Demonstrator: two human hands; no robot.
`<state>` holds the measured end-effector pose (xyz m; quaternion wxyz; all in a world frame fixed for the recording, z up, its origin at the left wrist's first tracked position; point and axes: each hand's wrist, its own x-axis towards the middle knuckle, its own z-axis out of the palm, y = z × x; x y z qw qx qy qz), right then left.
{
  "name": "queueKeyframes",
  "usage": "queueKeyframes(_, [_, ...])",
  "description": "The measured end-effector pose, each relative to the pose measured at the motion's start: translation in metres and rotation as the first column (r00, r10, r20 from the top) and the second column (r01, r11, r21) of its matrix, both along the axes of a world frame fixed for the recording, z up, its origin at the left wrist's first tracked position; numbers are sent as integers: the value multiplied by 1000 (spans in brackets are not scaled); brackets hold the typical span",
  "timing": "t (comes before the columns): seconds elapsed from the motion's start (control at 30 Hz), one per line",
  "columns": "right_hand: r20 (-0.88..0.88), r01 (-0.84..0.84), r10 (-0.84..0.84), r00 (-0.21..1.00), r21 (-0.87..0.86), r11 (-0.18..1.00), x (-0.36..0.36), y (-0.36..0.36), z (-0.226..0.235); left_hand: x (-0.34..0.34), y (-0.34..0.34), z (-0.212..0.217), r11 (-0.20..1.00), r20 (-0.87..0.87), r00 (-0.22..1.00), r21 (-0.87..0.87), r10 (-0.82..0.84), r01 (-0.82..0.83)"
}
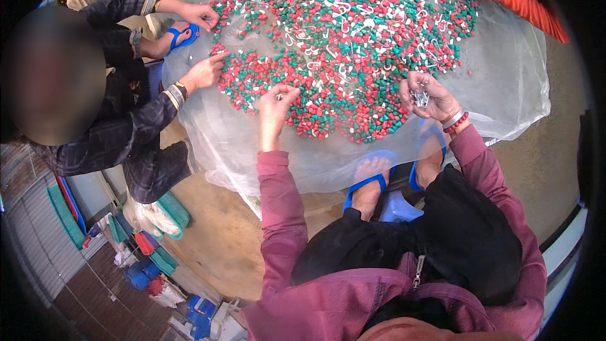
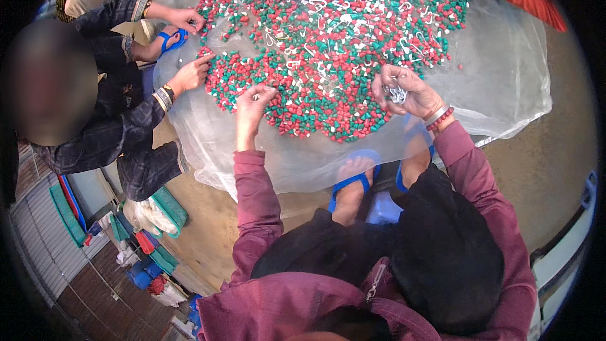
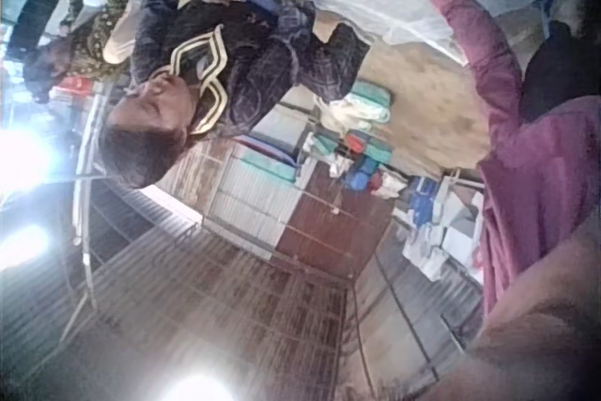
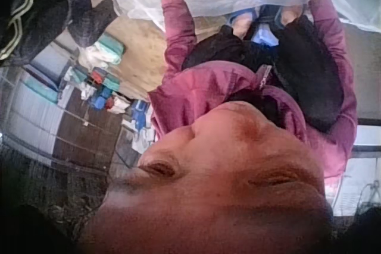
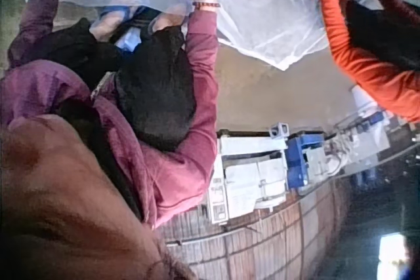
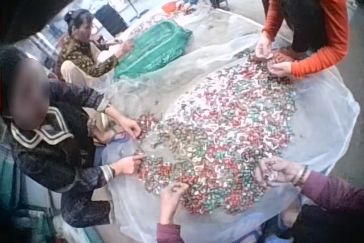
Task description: The person sits on a low stool and sorts a large pile of red, green, and white plastic bottle caps spread on a clear plastic sheet. They pick up caps by hand and place them into a green basket, repeating the process continuously.
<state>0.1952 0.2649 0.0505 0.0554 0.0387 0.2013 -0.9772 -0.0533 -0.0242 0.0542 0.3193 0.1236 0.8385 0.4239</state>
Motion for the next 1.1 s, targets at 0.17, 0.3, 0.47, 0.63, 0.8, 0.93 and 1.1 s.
queueKeyframes(0.17, [232,-222,135,963,404,888,-35,6,24,4,-15,28,612,743,641,602,-193,-513])
queueKeyframes(0.3, [239,-424,394,887,758,495,-84,-16,14,5,-8,24,201,629,570,745,-528,-636])
queueKeyframes(0.47, [50,249,468,882,795,-554,-113,-45,-34,-5,1,24,282,619,600,776,-507,-563])
queueKeyframes(0.63, [91,250,391,916,633,-733,-101,-59,-59,-15,17,21,486,764,606,624,-219,-612])
queueKeyframes(0.8, [20,289,398,917,654,-699,-94,-57,-69,-37,48,-19,884,531,837,320,131,-341])
queueKeyframes(0.93, [-5,200,311,950,777,-597,-89,-53,-52,-23,75,-52,971,-312,933,-206,-181,119])
queueKeyframes(1.1, [-116,119,-156,981,993,8,-64,-56,-10,3,81,-67,889,-501,765,-412,-405,200])
